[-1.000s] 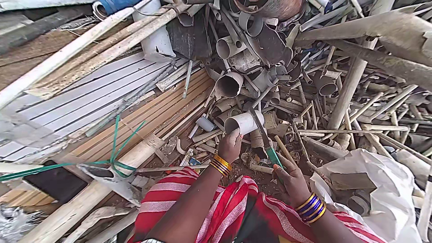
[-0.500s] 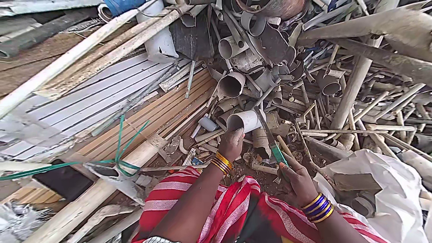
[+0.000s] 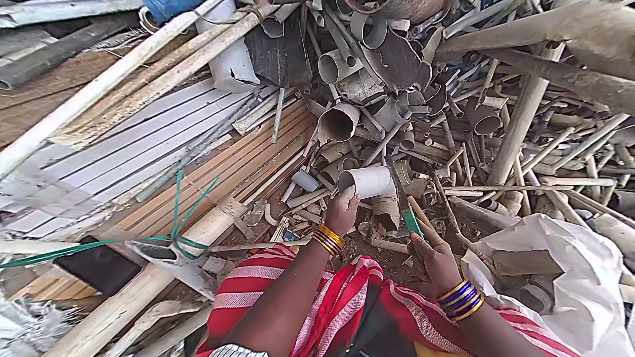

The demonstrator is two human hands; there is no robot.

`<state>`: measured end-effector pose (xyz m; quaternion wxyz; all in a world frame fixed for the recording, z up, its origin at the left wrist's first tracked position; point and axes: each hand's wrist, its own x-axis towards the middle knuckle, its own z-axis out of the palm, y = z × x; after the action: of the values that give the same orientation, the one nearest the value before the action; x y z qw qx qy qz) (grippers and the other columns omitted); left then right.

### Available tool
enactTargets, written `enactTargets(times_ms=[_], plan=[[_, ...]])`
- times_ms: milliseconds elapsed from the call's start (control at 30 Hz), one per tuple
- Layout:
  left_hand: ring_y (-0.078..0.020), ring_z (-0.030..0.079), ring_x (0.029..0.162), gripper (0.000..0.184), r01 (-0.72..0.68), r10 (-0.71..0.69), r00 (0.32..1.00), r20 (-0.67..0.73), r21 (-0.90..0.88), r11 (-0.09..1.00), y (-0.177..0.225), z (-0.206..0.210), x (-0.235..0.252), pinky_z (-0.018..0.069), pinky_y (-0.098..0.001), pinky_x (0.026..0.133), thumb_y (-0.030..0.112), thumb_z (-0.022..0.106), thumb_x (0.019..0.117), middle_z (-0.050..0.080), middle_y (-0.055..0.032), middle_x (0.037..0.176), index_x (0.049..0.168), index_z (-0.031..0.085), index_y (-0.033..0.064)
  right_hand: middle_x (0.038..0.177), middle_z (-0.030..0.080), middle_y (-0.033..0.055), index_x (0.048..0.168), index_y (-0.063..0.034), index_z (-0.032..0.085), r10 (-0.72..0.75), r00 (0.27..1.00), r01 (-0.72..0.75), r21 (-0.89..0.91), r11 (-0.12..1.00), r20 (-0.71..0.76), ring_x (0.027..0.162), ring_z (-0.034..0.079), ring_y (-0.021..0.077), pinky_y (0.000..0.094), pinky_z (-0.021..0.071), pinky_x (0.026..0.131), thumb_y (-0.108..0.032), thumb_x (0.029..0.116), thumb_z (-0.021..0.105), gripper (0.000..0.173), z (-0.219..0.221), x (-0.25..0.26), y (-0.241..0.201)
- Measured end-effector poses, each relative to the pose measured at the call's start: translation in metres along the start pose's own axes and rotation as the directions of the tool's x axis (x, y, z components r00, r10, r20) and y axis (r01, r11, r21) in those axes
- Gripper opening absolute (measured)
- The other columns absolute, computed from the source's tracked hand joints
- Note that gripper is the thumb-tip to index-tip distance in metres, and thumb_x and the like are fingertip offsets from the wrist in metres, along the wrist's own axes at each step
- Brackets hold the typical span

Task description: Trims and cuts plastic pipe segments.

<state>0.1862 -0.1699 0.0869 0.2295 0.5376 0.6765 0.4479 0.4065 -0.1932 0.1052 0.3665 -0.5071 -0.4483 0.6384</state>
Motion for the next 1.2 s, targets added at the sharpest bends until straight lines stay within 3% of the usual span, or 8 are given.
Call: enactTargets(times_ms=[133,267,533,700,833,967,1100,1200], plan=[[-0.0208,0.065,0.113,0.034,0.069,-0.067,0.998,0.022,-0.105,0.992,0.001,0.000,0.002,0.0475,-0.0352,0.103,0.007,0.049,0.1059,0.067,-0.0235,0.125,0.134,0.059,-0.0099,0.094,0.067,0.0009,0.147,0.0043,0.047,-0.168,0.964,0.204,-0.173,0.964,0.205,0.059,0.054,-0.0024,0.0153,0.0479,0.055,-0.010,0.0998,0.052,0.049,0.000,-0.008,0.008],[-0.0235,0.064,0.120,0.035,0.049,-0.047,0.999,0.021,-0.096,0.994,0.004,0.001,0.000,0.0451,-0.0353,0.108,0.007,0.051,0.1051,0.066,-0.0253,0.128,0.135,0.058,-0.0111,0.071,0.058,0.0029,0.150,-0.0007,0.044,-0.030,0.997,0.025,-0.070,0.997,-0.067,0.040,0.039,0.0042,0.0201,0.0331,0.035,-0.009,0.1069,0.049,0.044,-0.002,0.002,0.002],[-0.0112,0.065,0.105,0.033,0.238,-0.287,0.957,-0.039,-0.459,0.856,0.008,0.001,0.004,0.0508,-0.0271,0.094,-0.001,0.052,0.1032,0.067,-0.0188,0.123,0.135,0.056,-0.0097,0.079,0.062,0.0043,0.150,0.0005,0.046,-0.100,0.995,0.100,-0.221,0.970,0.010,0.044,0.042,0.0037,0.0206,0.0364,0.039,-0.011,0.1043,0.053,0.047,-0.002,0.001,0.011],[-0.0118,0.060,0.093,0.032,0.306,-0.453,0.888,-0.071,-0.644,0.701,0.011,-0.003,0.010,0.0493,-0.0279,0.082,0.000,0.052,0.1037,0.064,-0.0152,0.116,0.135,0.054,-0.0078,0.108,0.070,0.0112,0.146,0.0020,0.052,-0.198,0.954,0.272,-0.373,0.887,0.227,0.072,0.059,0.0032,0.0219,0.0504,0.068,-0.012,0.0997,0.054,0.048,0.001,-0.007,0.014],[-0.0128,0.060,0.085,0.025,0.319,-0.500,0.864,-0.061,-0.702,0.637,0.012,-0.004,0.010,0.0502,-0.0286,0.077,0.000,0.051,0.1042,0.064,-0.0124,0.105,0.127,0.057,-0.0062,0.085,0.063,0.0066,0.148,-0.0004,0.050,-0.136,0.990,0.141,-0.332,0.933,0.037,0.051,0.047,0.0047,0.0220,0.0401,0.047,-0.010,0.1035,0.055,0.046,-0.004,0.002,0.005],[-0.0160,0.063,0.089,0.030,0.357,-0.578,0.815,-0.028,-0.762,0.540,0.018,-0.008,0.011,0.0529,-0.0299,0.080,0.003,0.050,0.1055,0.063,-0.0164,0.110,0.134,0.052,-0.0058,0.117,0.070,0.0151,0.147,-0.0003,0.052,-0.154,0.955,0.257,-0.451,0.855,0.253,0.081,0.064,0.0094,0.0280,0.0530,0.076,-0.013,0.1007,0.055,0.048,-0.002,-0.008,0.006],[-0.0173,0.066,0.087,0.026,0.367,-0.625,0.781,-0.001,-0.809,0.460,0.020,-0.011,0.013,0.0551,-0.0307,0.078,0.005,0.049,0.1061,0.065,-0.0166,0.104,0.129,0.054,-0.0053,0.080,0.062,0.0064,0.148,-0.0027,0.051,-0.057,0.995,0.029,-0.302,0.953,-0.084,0.048,0.044,0.0063,0.0231,0.0365,0.044,-0.011,0.1054,0.054,0.043,-0.011,0.009,-0.001],[-0.0119,0.063,0.097,0.032,0.153,-0.382,0.916,-0.126,-0.769,0.620,0.016,-0.014,0.006,0.0514,-0.0279,0.088,-0.002,0.047,0.1044,0.065,-0.0143,0.114,0.135,0.052,-0.0087,0.073,0.058,0.0024,0.149,-0.0013,0.046,-0.086,0.982,0.070,-0.102,0.992,-0.169,0.040,0.040,0.0033,0.0186,0.0327,0.035,-0.010,0.1067,0.049,0.043,-0.016,0.007,-0.006]])
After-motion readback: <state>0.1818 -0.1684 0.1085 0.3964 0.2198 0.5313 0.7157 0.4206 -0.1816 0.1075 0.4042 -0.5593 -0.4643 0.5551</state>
